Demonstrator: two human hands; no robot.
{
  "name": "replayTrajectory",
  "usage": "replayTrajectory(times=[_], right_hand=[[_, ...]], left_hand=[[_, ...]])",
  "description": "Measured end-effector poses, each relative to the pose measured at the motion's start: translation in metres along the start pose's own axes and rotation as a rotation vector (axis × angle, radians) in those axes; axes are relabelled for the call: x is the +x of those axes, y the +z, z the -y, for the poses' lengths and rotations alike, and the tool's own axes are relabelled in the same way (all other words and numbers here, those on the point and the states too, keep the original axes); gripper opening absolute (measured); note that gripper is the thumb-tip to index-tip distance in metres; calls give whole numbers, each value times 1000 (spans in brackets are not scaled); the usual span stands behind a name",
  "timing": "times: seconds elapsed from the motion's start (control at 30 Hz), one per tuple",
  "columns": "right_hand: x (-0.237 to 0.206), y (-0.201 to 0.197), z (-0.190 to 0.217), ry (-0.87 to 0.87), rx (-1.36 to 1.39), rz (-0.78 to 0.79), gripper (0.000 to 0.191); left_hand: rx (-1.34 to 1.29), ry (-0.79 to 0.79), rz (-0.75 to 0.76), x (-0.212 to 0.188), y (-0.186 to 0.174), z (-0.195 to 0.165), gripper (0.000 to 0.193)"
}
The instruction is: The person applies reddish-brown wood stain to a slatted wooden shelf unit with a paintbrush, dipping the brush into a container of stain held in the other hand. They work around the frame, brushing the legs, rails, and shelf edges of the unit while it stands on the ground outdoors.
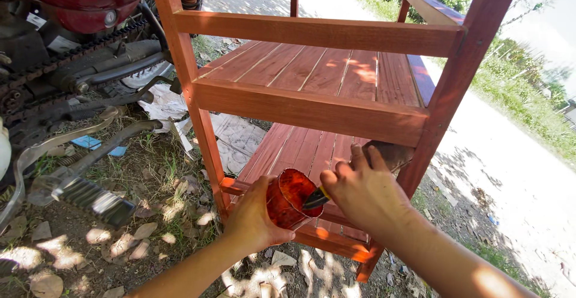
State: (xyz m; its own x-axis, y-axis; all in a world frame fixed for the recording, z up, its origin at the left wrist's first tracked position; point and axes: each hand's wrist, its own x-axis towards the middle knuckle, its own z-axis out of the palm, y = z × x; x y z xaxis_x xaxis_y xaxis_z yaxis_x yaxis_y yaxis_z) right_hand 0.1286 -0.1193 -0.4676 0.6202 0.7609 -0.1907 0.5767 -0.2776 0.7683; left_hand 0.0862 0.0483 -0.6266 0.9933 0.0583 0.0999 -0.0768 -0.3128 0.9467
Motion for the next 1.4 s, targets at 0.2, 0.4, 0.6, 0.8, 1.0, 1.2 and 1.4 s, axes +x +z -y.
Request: replayTrajectory(times=[0.2,0.4,0.6,0.8,1.0,1.2,1.4], right_hand=[[0,-10,-5,34,108,195,22],[-9,15,-4,171,58,-124,31],[-30,70,37,202,273,-137,43],[-32,79,43,440,561,-89,31],[-33,71,36,291,199,-249,26],[-26,77,68,479,429,-104,33],[-29,76,55,799,642,164,20]], left_hand=[[35,-43,49,0,2,0,108],[28,0,-11,-5,3,17,106],[-65,39,-41,-10,-4,35,96],[8,1,-66,-15,-9,38,104],[-103,104,-53,-17,-4,39,100],[20,0,-22,-22,-4,39,107],[-23,64,-67,-18,-8,42,94]])
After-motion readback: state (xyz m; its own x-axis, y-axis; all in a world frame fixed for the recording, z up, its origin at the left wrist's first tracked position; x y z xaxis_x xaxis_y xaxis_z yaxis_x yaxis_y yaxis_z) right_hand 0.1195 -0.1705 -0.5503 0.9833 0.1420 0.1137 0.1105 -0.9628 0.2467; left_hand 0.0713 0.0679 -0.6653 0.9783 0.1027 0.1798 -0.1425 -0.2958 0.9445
